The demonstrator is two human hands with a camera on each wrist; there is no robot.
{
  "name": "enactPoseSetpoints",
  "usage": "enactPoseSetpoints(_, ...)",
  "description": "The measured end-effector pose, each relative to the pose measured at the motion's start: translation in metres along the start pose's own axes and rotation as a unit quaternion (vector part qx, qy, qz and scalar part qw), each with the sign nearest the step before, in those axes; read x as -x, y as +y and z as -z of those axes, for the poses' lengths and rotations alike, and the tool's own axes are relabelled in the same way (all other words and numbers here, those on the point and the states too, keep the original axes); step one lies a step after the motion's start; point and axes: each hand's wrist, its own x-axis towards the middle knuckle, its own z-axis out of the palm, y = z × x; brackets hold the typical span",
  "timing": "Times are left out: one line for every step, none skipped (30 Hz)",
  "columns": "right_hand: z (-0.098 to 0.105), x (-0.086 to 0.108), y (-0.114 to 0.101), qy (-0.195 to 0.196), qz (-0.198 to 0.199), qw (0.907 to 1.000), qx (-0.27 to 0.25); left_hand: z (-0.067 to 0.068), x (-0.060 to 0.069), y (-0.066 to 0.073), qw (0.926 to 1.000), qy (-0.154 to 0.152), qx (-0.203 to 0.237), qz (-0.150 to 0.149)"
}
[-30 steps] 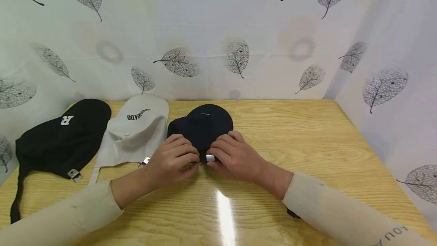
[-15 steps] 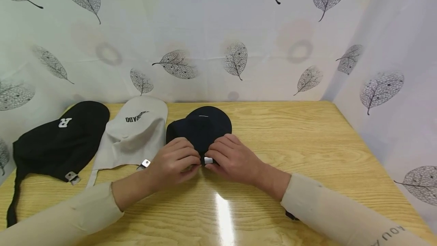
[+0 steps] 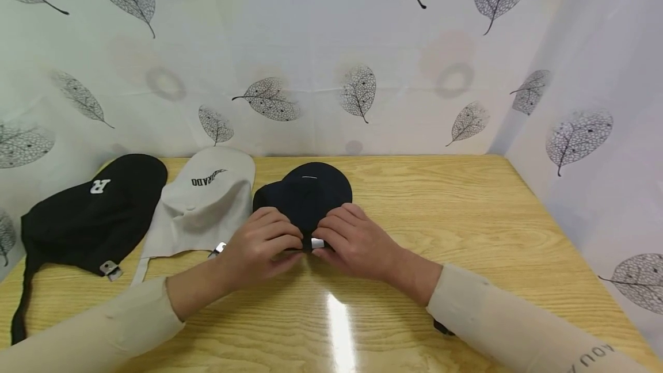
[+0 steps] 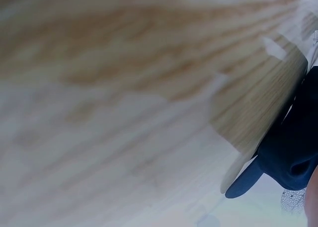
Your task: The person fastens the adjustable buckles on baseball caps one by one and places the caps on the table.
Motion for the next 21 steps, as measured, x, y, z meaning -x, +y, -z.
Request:
enactPoseSetpoints(-0.0001, 0.0003, 0.0001, 0.000, -0.001, 1.0000, -0.001, 0.0004, 0.0009, 0.0001, 1.0000, -0.002, 0.004, 0.005)
enactPoseSetpoints(-0.0003, 0.0007, 0.0002, -0.001, -0.001, 1.0000, -0.001, 0.0007, 0.0018, 0.0003, 0.9999, -0.003, 0.011, 0.012)
enactPoseSetpoints(-0.0004, 0.0009, 0.0002, -0.001, -0.001, 1.0000, -0.001, 0.0010, 0.0025, 0.0005, 0.9995, -0.003, 0.020, 0.023)
enactPoseSetpoints(-0.0005, 0.0012, 0.0003, -0.001, 0.000, 1.0000, -0.001, 0.0011, 0.0030, 0.0009, 0.9989, -0.003, 0.031, 0.035)
enactPoseSetpoints(-0.0005, 0.0013, 0.0005, -0.001, 0.000, 1.0000, -0.001, 0.0009, 0.0032, 0.0013, 0.9979, -0.003, 0.045, 0.047)
enactPoseSetpoints(-0.0005, 0.0014, 0.0006, -0.002, 0.000, 1.0000, -0.001, 0.0008, 0.0032, 0.0017, 0.9964, -0.001, 0.060, 0.061)
enactPoseSetpoints(-0.0004, 0.0013, 0.0007, -0.002, 0.000, 1.0000, -0.001, 0.0005, 0.0031, 0.0021, 0.9946, 0.000, 0.073, 0.073)
enactPoseSetpoints(-0.0004, 0.0013, 0.0008, -0.002, -0.001, 1.0000, -0.001, 0.0001, 0.0029, 0.0024, 0.9927, 0.001, 0.087, 0.085)
enactPoseSetpoints(-0.0004, 0.0012, 0.0009, -0.001, -0.001, 1.0000, -0.001, -0.0003, 0.0026, 0.0026, 0.9908, 0.002, 0.097, 0.094)
enactPoseSetpoints(-0.0004, 0.0012, 0.0009, -0.001, -0.001, 1.0000, -0.002, -0.0008, 0.0026, 0.0028, 0.9889, 0.003, 0.108, 0.102)
enactPoseSetpoints(-0.0004, 0.0011, 0.0009, -0.001, -0.002, 1.0000, -0.002, -0.0015, 0.0025, 0.0030, 0.9868, 0.002, 0.119, 0.110)
enactPoseSetpoints(-0.0005, 0.0012, 0.0007, 0.001, -0.002, 1.0000, -0.002, -0.0019, 0.0026, 0.0033, 0.9837, 0.001, 0.131, 0.123)
enactPoseSetpoints(-0.0004, 0.0011, 0.0009, 0.001, -0.002, 1.0000, -0.001, -0.0021, 0.0023, 0.0033, 0.9799, 0.000, 0.145, 0.137)
enactPoseSetpoints(-0.0004, 0.0010, 0.0010, 0.002, -0.001, 1.0000, 0.000, -0.0024, 0.0020, 0.0033, 0.9755, -0.001, 0.158, 0.153)
enactPoseSetpoints(-0.0003, 0.0009, 0.0011, 0.003, -0.001, 1.0000, 0.000, -0.0028, 0.0018, 0.0036, 0.9704, -0.001, 0.173, 0.169)
enactPoseSetpoints(-0.0002, 0.0009, 0.0012, 0.004, -0.001, 1.0000, 0.001, -0.0031, 0.0016, 0.0038, 0.9644, -0.002, 0.187, 0.187)
enactPoseSetpoints(0.0000, 0.0009, 0.0014, 0.005, -0.001, 1.0000, 0.001, -0.0032, 0.0013, 0.0043, 0.9586, -0.002, 0.199, 0.203)
enactPoseSetpoints(0.0000, 0.0008, 0.0015, 0.006, -0.001, 1.0000, 0.001, -0.0033, 0.0009, 0.0046, 0.9536, -0.001, 0.209, 0.216)
enactPoseSetpoints(0.0000, 0.0007, 0.0018, 0.006, -0.001, 1.0000, 0.001, -0.0034, 0.0004, 0.0046, 0.9502, 0.001, 0.216, 0.224)
enactPoseSetpoints(-0.0001, 0.0005, 0.0022, 0.008, -0.001, 1.0000, 0.001, -0.0035, 0.0002, 0.0044, 0.9481, 0.002, 0.220, 0.229)
enactPoseSetpoints(-0.0001, 0.0001, 0.0026, 0.008, -0.001, 1.0000, 0.001, -0.0034, -0.0002, 0.0040, 0.9467, 0.002, 0.224, 0.232)
